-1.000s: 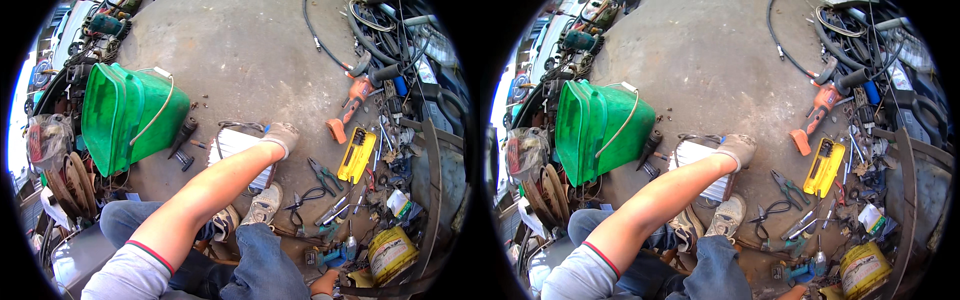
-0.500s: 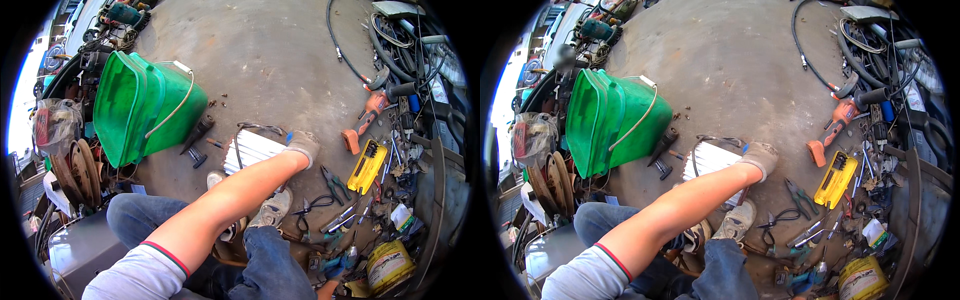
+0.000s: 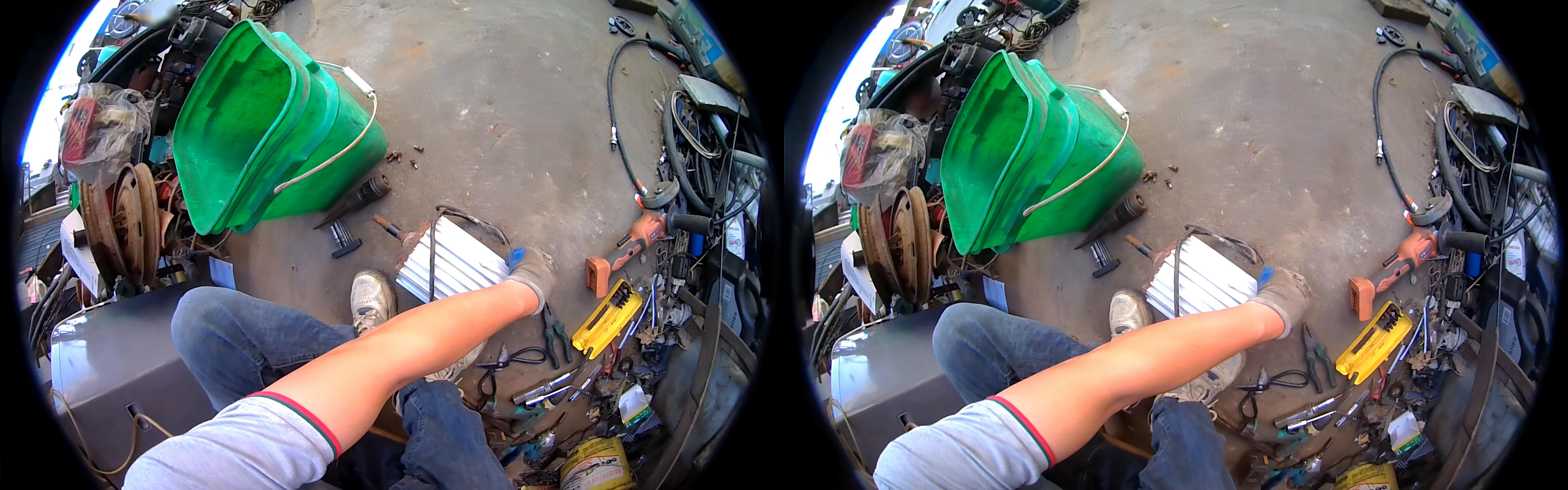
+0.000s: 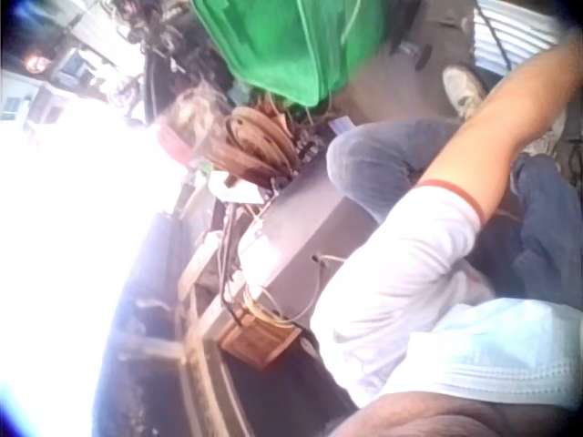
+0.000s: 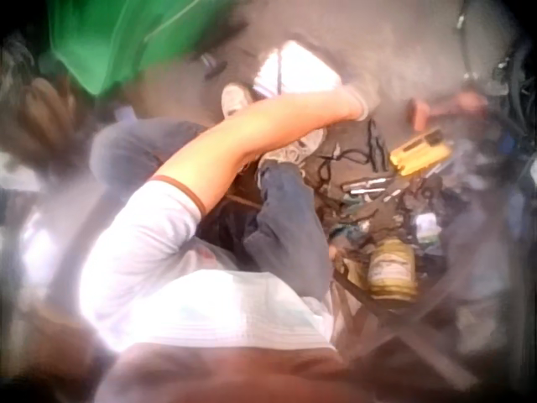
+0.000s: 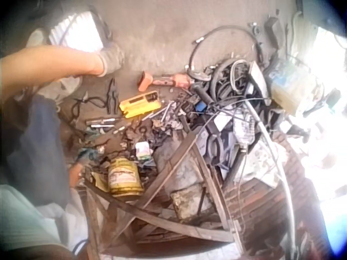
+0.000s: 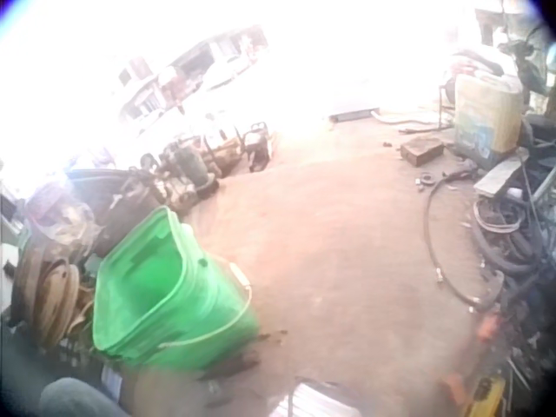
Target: The person disassembles an electric motor while sitting on the floor. They use a power drill to remove bolts, a screwdriver to pry off a cover, and a heat gun to loosen components. The person separates the motor into its main parts, including the stator and rotor, and places them on the floor.
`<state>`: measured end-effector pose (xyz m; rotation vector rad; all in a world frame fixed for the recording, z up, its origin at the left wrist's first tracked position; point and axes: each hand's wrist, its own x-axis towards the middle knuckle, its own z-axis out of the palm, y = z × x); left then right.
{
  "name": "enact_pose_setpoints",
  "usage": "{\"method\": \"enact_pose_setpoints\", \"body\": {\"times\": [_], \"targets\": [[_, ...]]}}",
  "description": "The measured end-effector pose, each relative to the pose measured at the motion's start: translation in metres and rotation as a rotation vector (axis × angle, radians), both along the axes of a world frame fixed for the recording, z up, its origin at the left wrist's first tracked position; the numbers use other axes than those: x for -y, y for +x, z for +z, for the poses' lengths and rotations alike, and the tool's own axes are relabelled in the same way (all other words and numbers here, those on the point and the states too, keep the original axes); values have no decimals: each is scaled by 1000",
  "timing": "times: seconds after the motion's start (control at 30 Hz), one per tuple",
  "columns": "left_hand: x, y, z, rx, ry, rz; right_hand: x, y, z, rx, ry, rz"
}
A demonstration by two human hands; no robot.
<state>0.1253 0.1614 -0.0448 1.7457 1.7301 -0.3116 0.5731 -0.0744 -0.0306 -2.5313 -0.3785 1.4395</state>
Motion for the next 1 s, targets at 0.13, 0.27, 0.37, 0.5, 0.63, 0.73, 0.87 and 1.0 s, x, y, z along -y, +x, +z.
{"method": "enact_pose_setpoints", "body": {"times": [0.13,0.27,0.37,0.5,0.63,0.73,0.87,1.0], "targets": [[-4,-6,3,23,-101,38,-9,-9,-12,89,-67,172],[-10,-3,-1,50,-145,-42,-17,-11,-19,149,-97,281],[-7,9,-21,42,-110,18,-26,-15,-23,178,-112,377],[-5,10,-16,83,-59,82,-30,-11,-21,218,-137,442],[-1,-2,-2,99,-18,-19,-35,-11,-21,249,-154,509],[-7,1,3,106,-146,48,-39,-11,-22,264,-166,553],[-10,-1,21,109,-127,40,-41,-4,-18,304,-174,587],[1,5,-18,110,-50,100,-48,-10,-19,300,-197,663]]}}
